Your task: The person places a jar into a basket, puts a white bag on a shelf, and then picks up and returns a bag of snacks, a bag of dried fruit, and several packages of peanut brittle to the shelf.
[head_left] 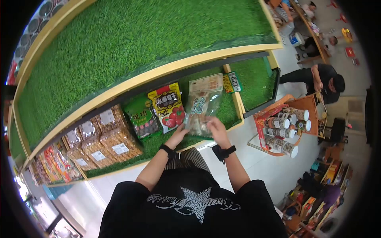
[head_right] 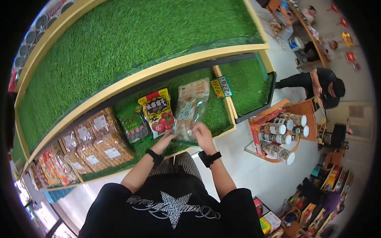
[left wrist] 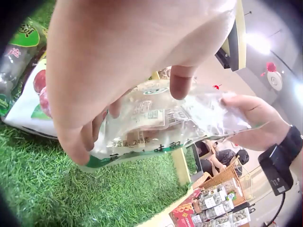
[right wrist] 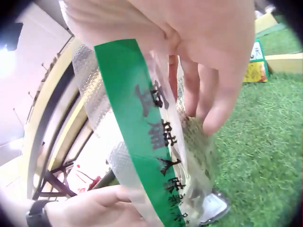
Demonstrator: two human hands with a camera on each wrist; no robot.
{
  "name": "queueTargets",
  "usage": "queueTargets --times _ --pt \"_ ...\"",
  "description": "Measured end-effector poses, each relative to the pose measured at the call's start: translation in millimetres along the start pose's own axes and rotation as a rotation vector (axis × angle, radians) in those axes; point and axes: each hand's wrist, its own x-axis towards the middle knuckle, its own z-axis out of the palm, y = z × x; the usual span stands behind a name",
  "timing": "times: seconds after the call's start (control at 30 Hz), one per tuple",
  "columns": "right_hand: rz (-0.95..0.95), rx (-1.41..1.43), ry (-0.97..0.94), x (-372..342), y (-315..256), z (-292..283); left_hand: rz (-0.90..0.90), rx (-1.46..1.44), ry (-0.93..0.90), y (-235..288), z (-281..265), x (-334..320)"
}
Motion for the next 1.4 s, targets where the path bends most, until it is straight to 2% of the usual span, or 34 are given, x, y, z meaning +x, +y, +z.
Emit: queueTargets --times 0.07,0.13,0.17,0.2,0.27,0.3,0.37,0.43,0.5,0.53,0.6,0.67,0.77,0.8,0.87,0.9,1.0,1.1,1.23,1.4 --pt "0.048 -0.071 -0.048 -18.2 -32.7 -0.4 -0.14 0.046 0.032 24.5 8.4 -21.1" --pt "0.041 -0.186 -0.143 -38.5 -58.0 -9.9 -0.12 -0.026 -0.089 38.8 12.7 -32.1" --pt "-0.04 -0.151 -0.122 -51.1 -66.4 -11.9 -0.159 -0.097 -0.12 53.0 19.4 -46.5" --pt "-0.022 -0.158 -0.082 -64.1 -96.1 -14.6 -0.208 -0.141 -0.011 38.1 17.7 -41.5" --pt "-0.089 -0.201 -0.062 -85.2 -100.8 -25.2 -0.224 -0.285 -0.093 35.5 9.9 -40.5" --pt "-0.093 -0.203 -0.031 -95.0 -104.5 -32.1 -0.198 -0.307 -0.146 42.7 10.3 -47.0" --pt "-0.059 -0.129 0.025 -114.0 -109.6 -46.5 -0.03 -0.117 -0.191 58.9 20.4 -62.7" --pt "-0.021 -0.156 0.116 -129.8 -105.6 -61.2 0.024 -0.038 -0.245 75.2 33.1 -78.4" --pt "-0.014 -0.23 0.255 -144.3 -94.7 -73.3 0.253 -0.025 -0.203 97.9 56.9 -95.2" --pt "-0.019 -0.22 0.28 -150.8 -86.0 -77.1 0.257 -0.003 -0.219 104.7 65.4 -96.9" --pt "0.066 -0.054 0.347 -164.7 -68.5 -85.0 0.245 0.08 -0.268 115.0 85.5 -98.6" --pt "0.084 -0.014 0.411 -177.2 -46.7 -93.0 0.254 0.119 -0.301 122.4 111.9 -103.5" --pt "0.242 0.384 0.471 -193.1 -14.9 -119.3 0.349 0.309 -0.313 115.6 150.7 -103.2" --pt "0.238 0.39 0.483 -199.6 -5.7 -129.2 0.351 0.318 -0.324 112.6 166.2 -102.8" --pt "0.377 0.497 0.456 -209.5 18.2 -147.8 0.333 0.346 -0.384 107.7 199.0 -100.4" --pt "0.387 0.479 0.468 -215.8 20.3 -159.0 0.337 0.356 -0.393 105.6 216.0 -98.5" --pt "0.417 0.408 0.452 -235.7 36.3 -200.1 0.188 0.326 -0.413 95.3 267.6 -89.2" --pt "0.434 0.408 0.53 -257.5 44.0 -234.9 0.175 0.323 -0.428 79.9 303.3 -74.7" --pt "0.398 0.504 0.625 -277.0 42.4 -259.1 0.128 0.31 -0.45 78.5 330.5 -68.2" --pt "0.32 0.529 0.642 -278.8 50.8 -270.2 0.107 0.32 -0.399 83.0 340.6 -62.8"
